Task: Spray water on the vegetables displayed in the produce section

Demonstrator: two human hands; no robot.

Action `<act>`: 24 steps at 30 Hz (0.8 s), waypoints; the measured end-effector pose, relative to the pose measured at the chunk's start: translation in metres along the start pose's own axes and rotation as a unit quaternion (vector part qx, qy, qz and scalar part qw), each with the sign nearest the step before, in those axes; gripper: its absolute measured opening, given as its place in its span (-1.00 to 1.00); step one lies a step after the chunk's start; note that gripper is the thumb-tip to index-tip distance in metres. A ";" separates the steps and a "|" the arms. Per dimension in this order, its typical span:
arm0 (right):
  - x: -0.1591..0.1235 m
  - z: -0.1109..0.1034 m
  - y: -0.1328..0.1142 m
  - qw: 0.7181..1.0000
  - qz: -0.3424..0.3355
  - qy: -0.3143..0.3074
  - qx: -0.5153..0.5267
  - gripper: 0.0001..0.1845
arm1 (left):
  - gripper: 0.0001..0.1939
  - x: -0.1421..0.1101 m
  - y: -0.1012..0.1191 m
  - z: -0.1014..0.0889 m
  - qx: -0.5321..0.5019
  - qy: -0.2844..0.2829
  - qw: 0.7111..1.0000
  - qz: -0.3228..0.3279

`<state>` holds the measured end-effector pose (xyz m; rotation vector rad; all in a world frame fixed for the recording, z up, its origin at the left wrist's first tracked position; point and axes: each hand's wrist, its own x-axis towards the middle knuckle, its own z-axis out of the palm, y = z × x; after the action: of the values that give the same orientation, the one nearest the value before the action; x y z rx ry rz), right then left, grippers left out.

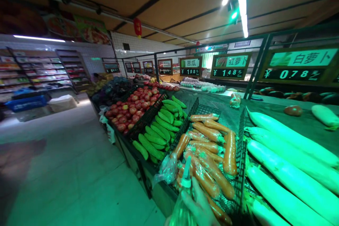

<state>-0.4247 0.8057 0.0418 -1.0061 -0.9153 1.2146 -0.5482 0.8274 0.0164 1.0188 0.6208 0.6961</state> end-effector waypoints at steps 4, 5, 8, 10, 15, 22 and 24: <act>0.039 0.044 0.000 0.996 -0.043 -0.065 -0.049 -0.42 | -0.39 0.018 0.027 -0.037 0.020 0.017 1.000 -0.007; 0.047 0.053 0.001 0.995 -0.046 -0.063 -0.060 -0.46 | -0.43 0.022 0.034 -0.046 0.024 0.016 1.000 -0.008; 0.070 0.073 0.007 0.994 -0.059 -0.033 -0.080 -0.51 | -0.51 0.028 0.054 -0.073 0.037 0.002 0.999 -0.010; 0.080 0.078 0.009 0.996 -0.060 -0.014 -0.061 -0.52 | -0.51 0.026 0.062 -0.088 0.044 -0.019 0.999 -0.012; 0.075 0.061 -0.008 0.995 -0.047 0.080 -0.020 -0.54 | -0.23 0.021 0.059 -0.108 0.050 -0.113 0.992 -0.039; 0.021 -0.001 -0.033 0.946 -0.062 0.319 -0.016 -0.34 | -0.10 0.060 0.058 -0.056 0.066 -0.289 0.954 -0.052; 0.009 -0.017 -0.035 0.926 -0.091 0.367 -0.012 -0.28 | -0.10 0.066 0.069 -0.036 0.068 -0.337 0.937 -0.068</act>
<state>-0.3972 0.8102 0.0702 -1.2403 -0.4108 0.5815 -0.5490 0.9214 0.0560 1.2426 0.1337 0.1499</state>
